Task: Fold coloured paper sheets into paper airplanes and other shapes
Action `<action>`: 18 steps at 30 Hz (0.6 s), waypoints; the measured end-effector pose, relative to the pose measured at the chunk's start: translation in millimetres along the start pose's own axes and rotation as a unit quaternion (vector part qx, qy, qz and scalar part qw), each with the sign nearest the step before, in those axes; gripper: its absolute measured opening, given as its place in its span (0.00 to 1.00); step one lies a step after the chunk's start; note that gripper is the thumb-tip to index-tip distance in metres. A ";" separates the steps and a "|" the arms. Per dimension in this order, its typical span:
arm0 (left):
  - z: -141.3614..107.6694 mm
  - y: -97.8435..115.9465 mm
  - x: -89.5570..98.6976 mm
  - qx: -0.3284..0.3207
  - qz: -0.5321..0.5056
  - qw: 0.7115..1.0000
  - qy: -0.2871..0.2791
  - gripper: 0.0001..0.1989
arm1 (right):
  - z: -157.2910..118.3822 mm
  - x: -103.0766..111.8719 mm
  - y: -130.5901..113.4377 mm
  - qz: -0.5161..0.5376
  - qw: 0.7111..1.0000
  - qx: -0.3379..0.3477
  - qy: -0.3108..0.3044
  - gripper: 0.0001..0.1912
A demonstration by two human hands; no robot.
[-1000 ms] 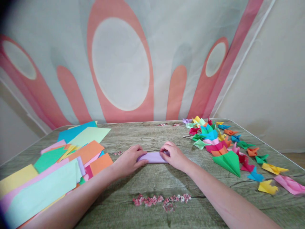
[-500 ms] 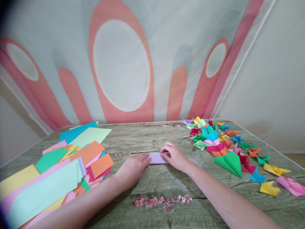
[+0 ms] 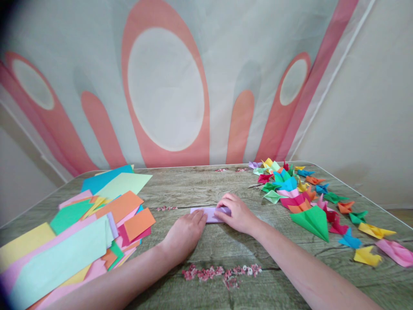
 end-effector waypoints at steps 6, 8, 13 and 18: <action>-0.2 1.0 -0.6 -0.004 -0.002 1.000 0.003 0.16 | -0.6 -1.8 -4.3 -0.017 1.000 0.017 -0.011 0.10; -0.6 0.4 -0.7 -0.006 -0.002 1.000 0.012 0.16 | -0.7 -1.6 -3.9 -0.015 1.000 0.017 -0.010 0.10; -0.9 -7.6 5.3 -0.006 -0.052 0.998 0.036 0.14 | -1.0 -1.0 -3.6 -0.010 1.000 0.015 -0.009 0.10; 3.0 -23.4 11.0 -0.014 -0.133 0.991 0.033 0.15 | -0.6 -0.6 -3.5 -0.004 1.000 0.010 -0.008 0.10</action>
Point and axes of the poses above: each hand's wrist, its own z-axis towards the middle knuckle, its own x-axis out of the back of the hand, y = z × x, the point moved 7 cm from there along z, towards the middle knuckle, and after that the axes turned 4 degrees about x, right-handed, at the moved point
